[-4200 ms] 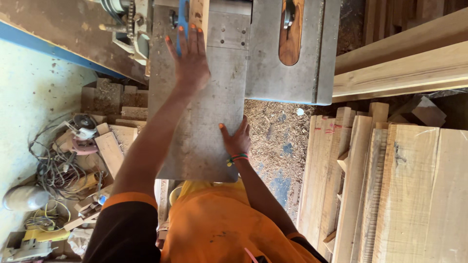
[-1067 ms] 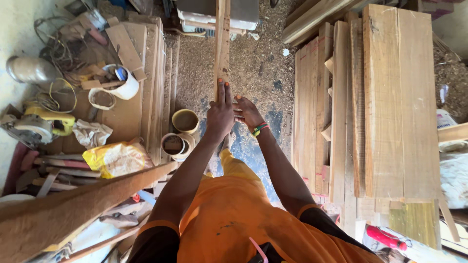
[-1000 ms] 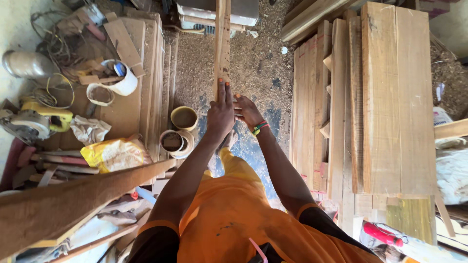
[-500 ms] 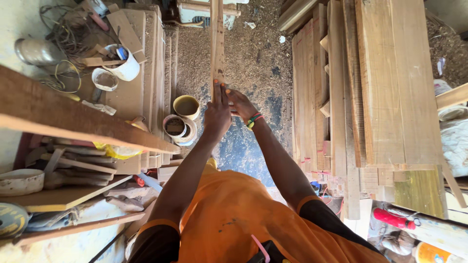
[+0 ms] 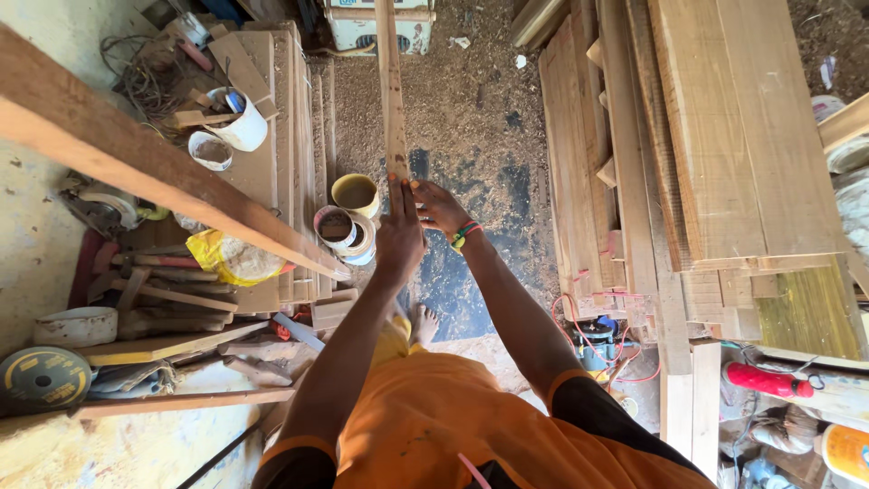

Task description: The person uses a woodworking machine and a hand-held sanding block to smooth the surface of a wooden plank.

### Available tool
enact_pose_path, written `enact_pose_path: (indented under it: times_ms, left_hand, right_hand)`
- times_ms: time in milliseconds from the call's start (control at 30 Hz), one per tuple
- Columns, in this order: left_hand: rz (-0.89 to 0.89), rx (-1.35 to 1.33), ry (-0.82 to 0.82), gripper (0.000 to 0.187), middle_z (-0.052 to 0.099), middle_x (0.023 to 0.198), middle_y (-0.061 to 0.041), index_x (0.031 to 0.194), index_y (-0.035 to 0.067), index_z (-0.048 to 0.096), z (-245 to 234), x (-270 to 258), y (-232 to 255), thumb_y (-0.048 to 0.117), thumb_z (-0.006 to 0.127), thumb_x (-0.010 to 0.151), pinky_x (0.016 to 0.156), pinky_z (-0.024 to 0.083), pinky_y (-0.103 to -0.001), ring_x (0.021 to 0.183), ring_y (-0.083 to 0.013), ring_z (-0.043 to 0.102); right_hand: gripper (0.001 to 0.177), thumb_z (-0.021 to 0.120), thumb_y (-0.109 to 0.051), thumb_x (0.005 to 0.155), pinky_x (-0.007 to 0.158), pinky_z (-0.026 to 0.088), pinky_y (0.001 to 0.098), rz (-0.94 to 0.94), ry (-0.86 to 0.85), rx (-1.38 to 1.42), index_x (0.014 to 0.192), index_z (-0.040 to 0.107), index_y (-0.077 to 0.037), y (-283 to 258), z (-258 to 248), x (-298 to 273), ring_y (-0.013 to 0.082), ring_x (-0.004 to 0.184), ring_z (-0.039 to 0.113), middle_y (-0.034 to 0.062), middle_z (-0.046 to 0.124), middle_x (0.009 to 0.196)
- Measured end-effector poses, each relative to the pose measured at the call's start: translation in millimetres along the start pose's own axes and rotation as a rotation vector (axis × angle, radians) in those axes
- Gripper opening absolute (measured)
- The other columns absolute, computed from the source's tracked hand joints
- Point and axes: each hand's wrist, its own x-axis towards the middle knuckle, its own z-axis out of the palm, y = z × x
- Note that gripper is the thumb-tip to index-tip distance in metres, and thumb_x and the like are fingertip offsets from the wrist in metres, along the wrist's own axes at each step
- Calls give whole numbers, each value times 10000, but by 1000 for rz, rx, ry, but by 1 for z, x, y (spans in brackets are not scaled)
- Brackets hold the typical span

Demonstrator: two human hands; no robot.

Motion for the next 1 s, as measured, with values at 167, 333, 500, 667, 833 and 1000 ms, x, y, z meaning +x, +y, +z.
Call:
enact_pose_path:
  times_ms: [167, 333, 500, 667, 833, 1000]
  left_hand:
    - [30, -31, 12, 918, 180, 1603, -382, 1548, -118, 240, -2, -38, 6, 98, 706, 787, 498, 598, -349, 720, -357, 721]
    - [57, -81, 37, 907, 178, 1612, -379, 1544, -106, 262, 10, -63, 8, 92, 702, 777, 510, 594, -332, 712, -329, 711]
    - [78, -116, -41, 761, 182, 1605, -413, 1551, -131, 259, 14, -78, 12, -2, 600, 883, 478, 595, -297, 665, -270, 693]
    - [150, -143, -12, 660, 249, 1550, -474, 1528, -154, 315, 16, -105, 20, -3, 564, 936, 509, 590, -308, 660, -296, 700]
    - [503, 347, 147, 625, 324, 1555, -453, 1386, -225, 403, 12, -150, 12, 90, 622, 892, 623, 606, -330, 1338, -529, 656]
    - [419, -3, 34, 689, 307, 1492, -527, 1441, -225, 407, -10, -190, 17, 166, 640, 924, 487, 575, -310, 835, -335, 691]
  right_hand:
    - [712, 623, -630, 889, 1010, 466, 519, 61, 44, -30, 1443, 529, -193, 2, 12, -2, 269, 1218, 606, 79, 605, 1397]
    - [841, 696, -642, 945, 996, 505, 498, 47, -91, 235, 1448, 529, 10, 27, 18, -9, 314, 1103, 538, 202, 571, 1258]
    - [842, 708, -627, 850, 1038, 554, 399, 55, -84, 310, 1428, 490, -56, 53, 20, -19, 285, 1214, 579, 107, 607, 1233]
    - [867, 736, -638, 861, 975, 554, 410, 112, 4, 313, 1425, 538, -10, 74, 13, -41, 271, 1151, 581, 103, 631, 1207]
    - [770, 723, -639, 811, 937, 592, 358, 87, 15, 300, 1343, 603, -94, 106, 16, -79, 219, 1119, 650, 92, 665, 1248]
    - [666, 748, -594, 893, 883, 571, 356, 97, -5, 365, 1308, 626, -88, 135, 17, -117, 181, 1022, 652, 37, 699, 1112]
